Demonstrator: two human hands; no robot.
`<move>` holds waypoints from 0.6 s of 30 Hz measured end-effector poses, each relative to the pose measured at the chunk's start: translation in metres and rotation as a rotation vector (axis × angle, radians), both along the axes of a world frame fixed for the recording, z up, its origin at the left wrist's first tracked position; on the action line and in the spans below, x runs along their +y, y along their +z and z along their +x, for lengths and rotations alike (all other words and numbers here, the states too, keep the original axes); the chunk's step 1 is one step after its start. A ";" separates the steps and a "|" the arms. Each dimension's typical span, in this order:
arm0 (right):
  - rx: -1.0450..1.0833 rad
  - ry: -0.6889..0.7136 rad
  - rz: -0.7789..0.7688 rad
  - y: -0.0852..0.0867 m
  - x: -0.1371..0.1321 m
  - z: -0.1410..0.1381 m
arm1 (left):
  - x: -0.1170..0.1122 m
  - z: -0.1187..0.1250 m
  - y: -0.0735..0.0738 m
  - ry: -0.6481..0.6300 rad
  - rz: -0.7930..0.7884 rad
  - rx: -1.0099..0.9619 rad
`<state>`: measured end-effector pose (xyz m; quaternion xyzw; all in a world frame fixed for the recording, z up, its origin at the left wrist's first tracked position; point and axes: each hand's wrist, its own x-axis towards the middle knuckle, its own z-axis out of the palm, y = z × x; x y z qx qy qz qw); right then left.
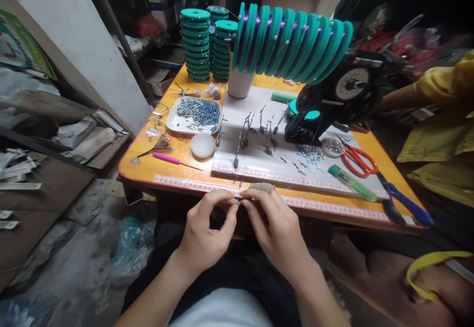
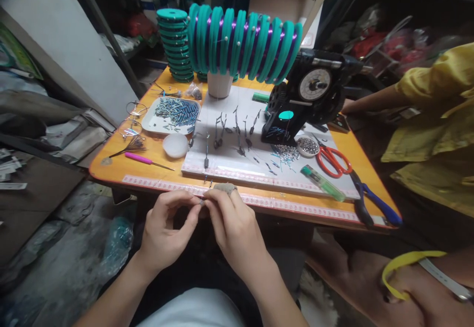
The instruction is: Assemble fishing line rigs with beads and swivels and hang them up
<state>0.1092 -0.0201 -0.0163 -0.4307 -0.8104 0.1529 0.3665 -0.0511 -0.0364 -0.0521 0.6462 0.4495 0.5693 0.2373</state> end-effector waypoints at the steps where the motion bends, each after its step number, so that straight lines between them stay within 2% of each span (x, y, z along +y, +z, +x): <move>1: 0.015 0.007 -0.014 0.001 0.000 0.001 | -0.001 0.000 0.000 0.000 -0.013 -0.019; 10: 0.036 0.055 -0.104 0.001 -0.001 0.003 | -0.003 -0.003 0.005 -0.015 0.000 -0.015; 18: 0.060 0.127 -0.153 0.004 0.000 -0.004 | -0.005 -0.003 0.000 -0.029 -0.050 -0.085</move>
